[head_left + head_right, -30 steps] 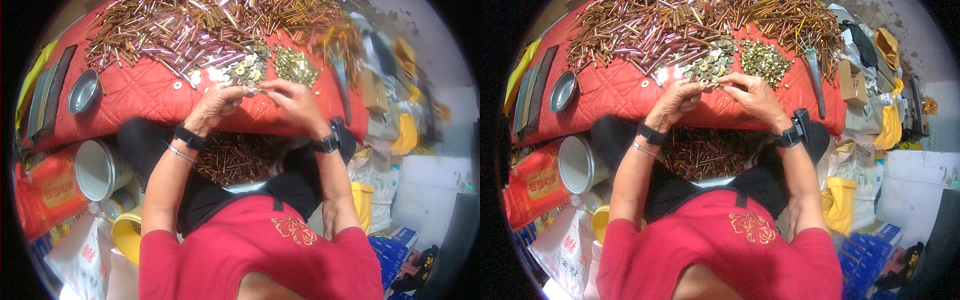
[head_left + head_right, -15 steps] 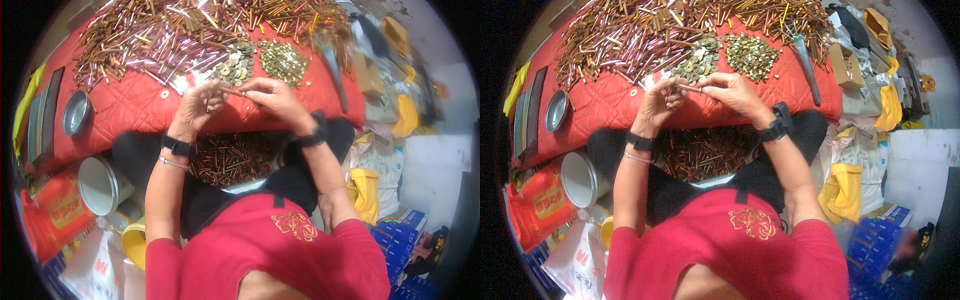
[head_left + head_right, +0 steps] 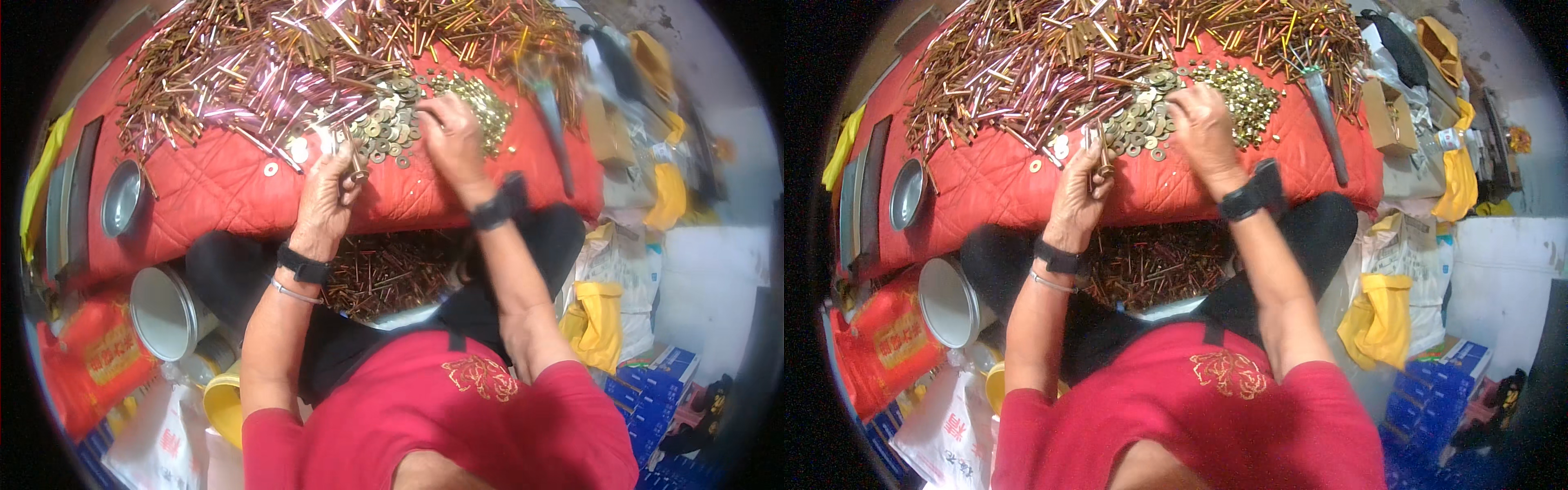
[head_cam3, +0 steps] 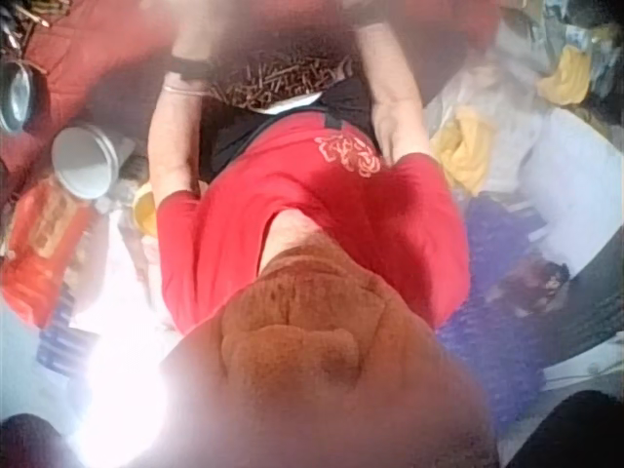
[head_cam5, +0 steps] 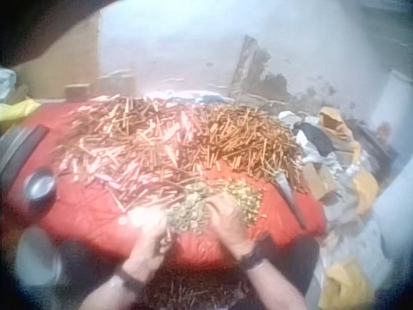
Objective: Assembling small metal pins and washers on a work surface.
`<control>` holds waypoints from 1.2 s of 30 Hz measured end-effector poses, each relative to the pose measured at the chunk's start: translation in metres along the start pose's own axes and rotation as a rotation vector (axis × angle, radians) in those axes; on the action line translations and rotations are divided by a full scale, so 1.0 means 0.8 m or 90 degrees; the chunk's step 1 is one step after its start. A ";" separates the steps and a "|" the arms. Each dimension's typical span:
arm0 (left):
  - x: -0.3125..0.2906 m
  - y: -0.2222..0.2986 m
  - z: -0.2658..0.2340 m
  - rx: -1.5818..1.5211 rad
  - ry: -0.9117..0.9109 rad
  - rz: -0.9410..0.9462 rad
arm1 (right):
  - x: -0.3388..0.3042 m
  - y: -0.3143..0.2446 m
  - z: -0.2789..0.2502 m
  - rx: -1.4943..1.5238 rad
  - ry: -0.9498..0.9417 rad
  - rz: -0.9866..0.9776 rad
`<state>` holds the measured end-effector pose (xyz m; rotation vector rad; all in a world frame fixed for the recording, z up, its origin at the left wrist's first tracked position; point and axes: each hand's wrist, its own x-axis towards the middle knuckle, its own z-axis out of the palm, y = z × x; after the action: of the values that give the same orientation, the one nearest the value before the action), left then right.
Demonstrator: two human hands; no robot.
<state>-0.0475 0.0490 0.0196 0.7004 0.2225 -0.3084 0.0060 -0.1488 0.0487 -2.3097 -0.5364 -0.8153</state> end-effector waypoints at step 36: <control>-0.025 0.014 0.031 0.376 -0.088 0.135 | -0.012 -0.052 -0.038 0.224 -0.304 0.208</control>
<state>-0.0599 0.0448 0.0507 1.2706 -0.0830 -0.2159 -0.0363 -0.1408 0.0780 -2.1699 -0.4393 -0.0038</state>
